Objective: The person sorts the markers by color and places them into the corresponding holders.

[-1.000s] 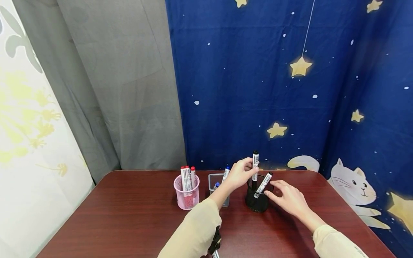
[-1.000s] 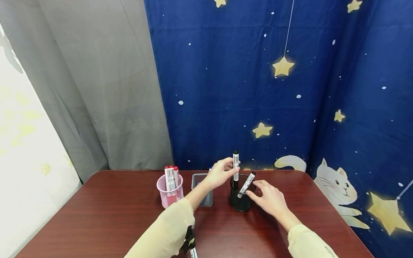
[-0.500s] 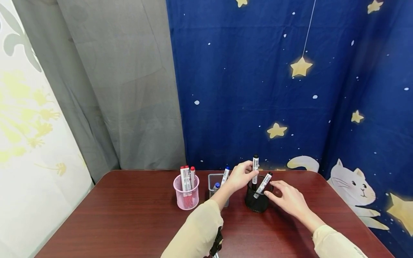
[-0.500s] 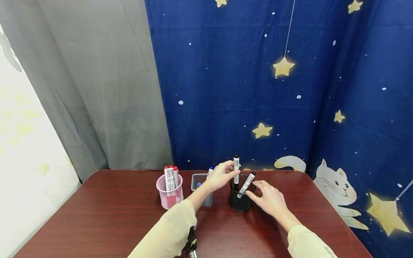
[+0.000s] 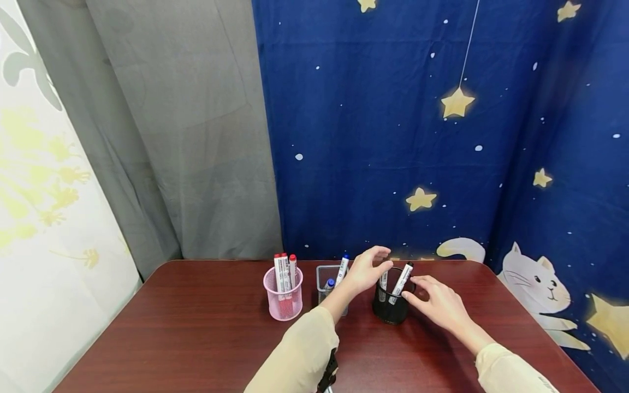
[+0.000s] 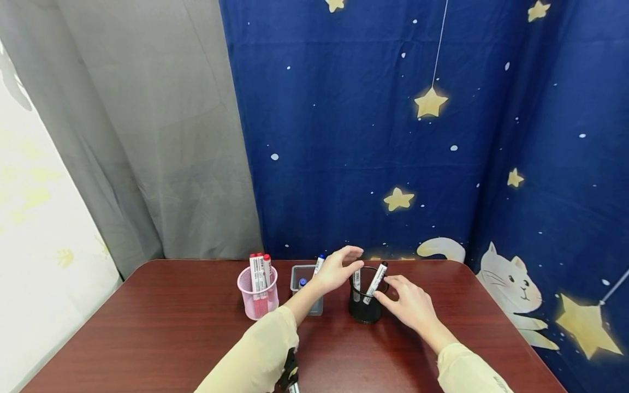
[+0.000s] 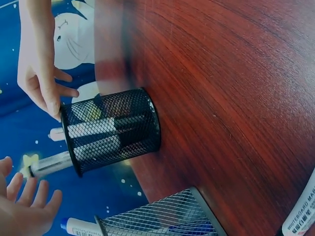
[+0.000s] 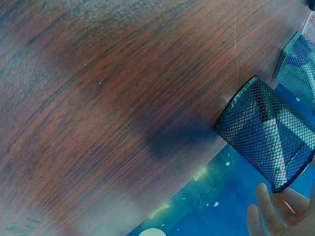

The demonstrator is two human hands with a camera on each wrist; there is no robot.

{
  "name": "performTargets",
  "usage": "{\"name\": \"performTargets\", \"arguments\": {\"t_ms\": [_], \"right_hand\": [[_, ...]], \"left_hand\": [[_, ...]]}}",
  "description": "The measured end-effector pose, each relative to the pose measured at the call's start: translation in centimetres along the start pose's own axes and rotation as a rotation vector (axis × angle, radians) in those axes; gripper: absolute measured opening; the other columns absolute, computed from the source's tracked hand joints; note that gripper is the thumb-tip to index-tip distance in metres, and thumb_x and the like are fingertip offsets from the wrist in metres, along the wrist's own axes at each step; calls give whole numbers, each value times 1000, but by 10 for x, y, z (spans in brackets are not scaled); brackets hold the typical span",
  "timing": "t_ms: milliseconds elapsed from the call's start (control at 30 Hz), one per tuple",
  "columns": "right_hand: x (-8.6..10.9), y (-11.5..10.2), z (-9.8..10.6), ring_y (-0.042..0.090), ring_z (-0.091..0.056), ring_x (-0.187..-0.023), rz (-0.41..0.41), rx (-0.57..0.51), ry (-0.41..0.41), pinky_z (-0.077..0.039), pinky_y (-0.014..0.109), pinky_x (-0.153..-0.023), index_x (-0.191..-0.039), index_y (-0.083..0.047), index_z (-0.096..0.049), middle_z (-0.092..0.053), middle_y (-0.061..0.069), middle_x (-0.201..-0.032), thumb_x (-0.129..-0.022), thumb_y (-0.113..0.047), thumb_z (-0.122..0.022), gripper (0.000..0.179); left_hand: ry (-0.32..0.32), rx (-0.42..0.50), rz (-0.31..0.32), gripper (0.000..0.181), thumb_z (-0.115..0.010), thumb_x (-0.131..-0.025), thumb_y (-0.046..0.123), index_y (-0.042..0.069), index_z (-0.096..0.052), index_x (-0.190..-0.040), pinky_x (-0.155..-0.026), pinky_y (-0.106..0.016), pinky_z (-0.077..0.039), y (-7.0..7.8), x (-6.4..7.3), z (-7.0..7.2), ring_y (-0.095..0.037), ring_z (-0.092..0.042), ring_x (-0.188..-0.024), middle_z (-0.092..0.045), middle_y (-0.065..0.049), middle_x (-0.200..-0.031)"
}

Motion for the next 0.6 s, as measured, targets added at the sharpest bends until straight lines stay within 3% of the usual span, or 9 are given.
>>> {"name": "performTargets", "arguments": {"t_ms": [167,367,500,600], "right_hand": [[0,-1,1,18,-59,-81,6,-3,-2,-45,44,-63,-102,-8,-65,-61,4,-100,-74,-45,-65,46],[1,-2,1,20,-59,-83,6,-5,-8,-45,44,-64,-102,-8,-65,-61,4,-101,-75,-45,-65,46],[1,-2,1,19,-59,-82,11,-5,-1,-45,44,-64,-102,-8,-65,-61,4,-101,-75,-45,-65,46],[0,-1,1,18,-58,-80,14,-2,3,-45,44,-63,-102,-8,-65,-61,4,-100,-74,-46,-65,47]], "left_hand": [[53,-23,-88,29,-57,-87,17,5,-55,-113,-84,-24,-39,8,6,6,-14,-50,-102,-55,-7,-107],[67,63,-134,27,-57,-86,15,6,-56,-112,-78,-19,-42,14,15,13,-10,-52,-99,-56,-5,-106],[39,126,-181,23,-55,-86,7,0,-56,-109,-75,-21,-44,35,35,27,-19,-55,-96,-58,-11,-104],[-15,151,-220,21,-54,-85,0,-4,-56,-105,-75,-23,-44,52,53,38,-25,-56,-93,-59,-17,-101]]}}
Point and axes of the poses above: each hand's wrist, its own x-axis away from the middle knuckle, its own z-axis out of the back of the hand, y = z × x, the point moved 3 cm from there along -x, towards the middle knuckle
